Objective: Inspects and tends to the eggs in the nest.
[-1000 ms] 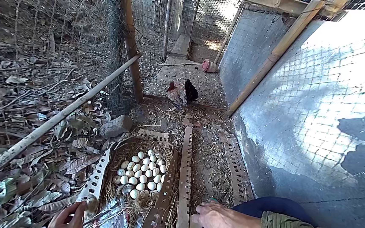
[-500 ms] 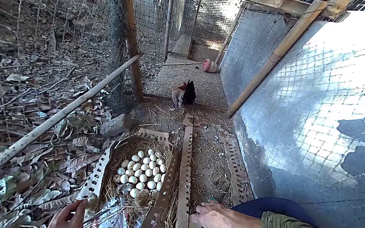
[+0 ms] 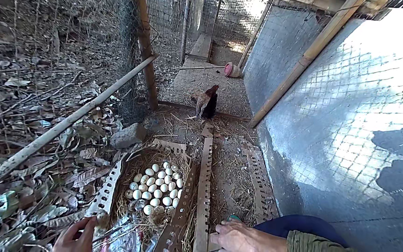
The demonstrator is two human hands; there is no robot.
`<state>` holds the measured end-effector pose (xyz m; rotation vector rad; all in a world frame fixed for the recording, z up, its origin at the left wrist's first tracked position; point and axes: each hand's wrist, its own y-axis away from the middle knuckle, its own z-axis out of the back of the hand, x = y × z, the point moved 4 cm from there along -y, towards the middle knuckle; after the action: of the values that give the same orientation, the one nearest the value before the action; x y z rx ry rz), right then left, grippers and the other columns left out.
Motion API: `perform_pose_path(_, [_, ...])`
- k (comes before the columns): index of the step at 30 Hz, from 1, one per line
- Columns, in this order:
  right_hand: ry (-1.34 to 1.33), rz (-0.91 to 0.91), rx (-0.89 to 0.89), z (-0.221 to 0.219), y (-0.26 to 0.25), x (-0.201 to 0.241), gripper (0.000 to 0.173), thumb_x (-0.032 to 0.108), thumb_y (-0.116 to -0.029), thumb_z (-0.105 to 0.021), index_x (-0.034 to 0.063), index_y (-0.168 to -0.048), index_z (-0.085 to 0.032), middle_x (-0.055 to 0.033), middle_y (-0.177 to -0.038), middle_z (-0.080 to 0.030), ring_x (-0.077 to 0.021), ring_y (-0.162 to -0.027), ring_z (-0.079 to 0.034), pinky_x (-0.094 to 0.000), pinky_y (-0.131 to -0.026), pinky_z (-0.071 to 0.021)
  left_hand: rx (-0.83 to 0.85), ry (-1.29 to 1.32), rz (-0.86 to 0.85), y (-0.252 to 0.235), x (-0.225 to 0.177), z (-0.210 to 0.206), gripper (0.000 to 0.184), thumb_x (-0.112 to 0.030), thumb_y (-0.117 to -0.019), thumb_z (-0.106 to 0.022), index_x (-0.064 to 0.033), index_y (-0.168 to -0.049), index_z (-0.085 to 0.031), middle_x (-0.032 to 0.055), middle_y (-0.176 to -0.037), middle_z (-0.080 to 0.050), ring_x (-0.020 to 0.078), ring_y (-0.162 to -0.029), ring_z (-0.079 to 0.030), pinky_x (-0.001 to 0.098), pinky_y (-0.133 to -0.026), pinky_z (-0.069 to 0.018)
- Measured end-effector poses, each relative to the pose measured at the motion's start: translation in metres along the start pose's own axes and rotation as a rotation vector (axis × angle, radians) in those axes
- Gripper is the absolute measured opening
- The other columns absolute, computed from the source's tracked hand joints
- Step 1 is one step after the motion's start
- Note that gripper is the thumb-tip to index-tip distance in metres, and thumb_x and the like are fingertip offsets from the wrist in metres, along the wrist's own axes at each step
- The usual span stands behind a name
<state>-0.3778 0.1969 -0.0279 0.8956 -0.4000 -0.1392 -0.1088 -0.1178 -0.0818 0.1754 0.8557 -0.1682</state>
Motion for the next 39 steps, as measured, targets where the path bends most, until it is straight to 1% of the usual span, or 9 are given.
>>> perform_pose_path(7, [-0.002,0.011,0.008,-0.0007,-0.0008,-0.0006,0.039,0.029,-0.1059,-0.052,0.013,-0.14,-0.059,-0.0217,-0.134,-0.061,-0.0426,-0.126,-0.057,-0.0631,-0.103,-0.0438,-0.01,-0.006,-0.003,0.0006,-0.0001,0.002,0.033,-0.029,-0.0996,-0.063,-0.0003,-0.112,-0.073,0.0214,-0.113,-0.069,0.0298,-0.099,-0.066,0.0513,-0.093,-0.0492])
perform_pose_path(10, [-0.003,0.008,0.015,-0.0002,0.0,-0.0003,0.038,0.03,-0.1057,-0.052,0.013,-0.139,-0.06,-0.0212,-0.133,-0.062,-0.0422,-0.126,-0.057,-0.0631,-0.103,-0.0441,-0.016,-0.017,0.0,0.0006,0.0002,0.0023,0.034,-0.03,-0.0992,-0.063,-0.001,-0.112,-0.073,0.0205,-0.111,-0.07,0.0294,-0.098,-0.066,0.0524,-0.093,-0.0485])
perform_pose_path(16, [-0.004,-0.009,0.023,-0.0019,0.0017,-0.0013,0.042,0.032,-0.1054,-0.053,0.0146,-0.144,-0.058,-0.021,-0.135,-0.061,-0.0415,-0.127,-0.057,-0.0623,-0.104,-0.0433,-0.028,-0.002,-0.016,0.0019,-0.0004,0.0011,0.033,-0.029,-0.0996,-0.063,0.0,-0.111,-0.073,0.0209,-0.11,-0.069,0.03,-0.096,-0.065,0.0531,-0.091,-0.0485])
perform_pose_path(18, [0.004,-0.01,0.025,-0.0028,0.0014,-0.0021,0.042,0.032,-0.1054,-0.053,0.0145,-0.143,-0.058,-0.0212,-0.134,-0.062,-0.0419,-0.126,-0.058,-0.0625,-0.103,-0.0441,-0.031,0.017,-0.016,0.0025,-0.0019,0.0013,0.032,-0.027,-0.0994,-0.063,0.0011,-0.111,-0.072,0.0217,-0.11,-0.069,0.0309,-0.096,-0.065,0.0534,-0.089,-0.0491])
perform_pose_path(23, [0.025,0.004,0.015,-0.0051,-0.0007,-0.0042,0.039,0.032,-0.1052,-0.054,0.0143,-0.14,-0.06,-0.0206,-0.131,-0.063,-0.0423,-0.124,-0.059,-0.0627,-0.102,-0.0451,-0.029,0.022,-0.025,0.0033,-0.0029,0.002,0.031,-0.026,-0.1,-0.063,0.002,-0.111,-0.072,0.0228,-0.11,-0.069,0.032,-0.097,-0.066,0.0539,-0.09,-0.05])
perform_pose_path(26, [0.012,0.006,0.011,-0.0066,-0.001,-0.0049,0.04,0.032,-0.1054,-0.053,0.014,-0.141,-0.06,-0.0205,-0.132,-0.063,-0.0426,-0.125,-0.058,-0.0627,-0.103,-0.0444,-0.038,0.022,-0.031,0.004,-0.0029,0.0022,0.031,-0.025,-0.0999,-0.064,0.0026,-0.111,-0.072,0.0234,-0.11,-0.069,0.0322,-0.097,-0.066,0.0535,-0.089,-0.05])
perform_pose_path(32, [0.013,0.008,0.011,-0.006,0.0,-0.0038,0.04,0.031,-0.1062,-0.053,0.0145,-0.142,-0.059,-0.0206,-0.134,-0.062,-0.0421,-0.127,-0.057,-0.0629,-0.104,-0.0438,-0.045,0.026,-0.018,0.0033,-0.0014,0.0021,0.03,-0.026,-0.0995,-0.064,0.0013,-0.109,-0.072,0.022,-0.109,-0.069,0.0309,-0.094,-0.066,0.0541,-0.088,-0.0499])
perform_pose_path(37, [0.024,0.014,0.012,-0.0067,-0.0005,-0.0039,0.04,0.032,-0.106,-0.052,0.0139,-0.141,-0.059,-0.0208,-0.134,-0.062,-0.0425,-0.126,-0.057,-0.0638,-0.104,-0.0436,-0.061,0.014,-0.019,0.0041,-0.0024,0.0028,0.029,-0.027,-0.0988,-0.065,-0.0004,-0.108,-0.073,0.0202,-0.105,-0.069,0.0307,-0.092,-0.065,0.0554,-0.086,-0.0489])
perform_pose_path(39, [0.028,0.017,0.009,-0.0069,-0.0007,-0.0043,0.04,0.032,-0.106,-0.052,0.0133,-0.14,-0.06,-0.0208,-0.133,-0.062,-0.0423,-0.126,-0.057,-0.0634,-0.104,-0.0442,-0.058,0.014,-0.015,0.0045,-0.0034,0.0028,0.029,-0.027,-0.0991,-0.065,-0.0001,-0.108,-0.073,0.0205,-0.105,-0.069,0.0314,-0.093,-0.065,0.0561,-0.087,-0.0479])
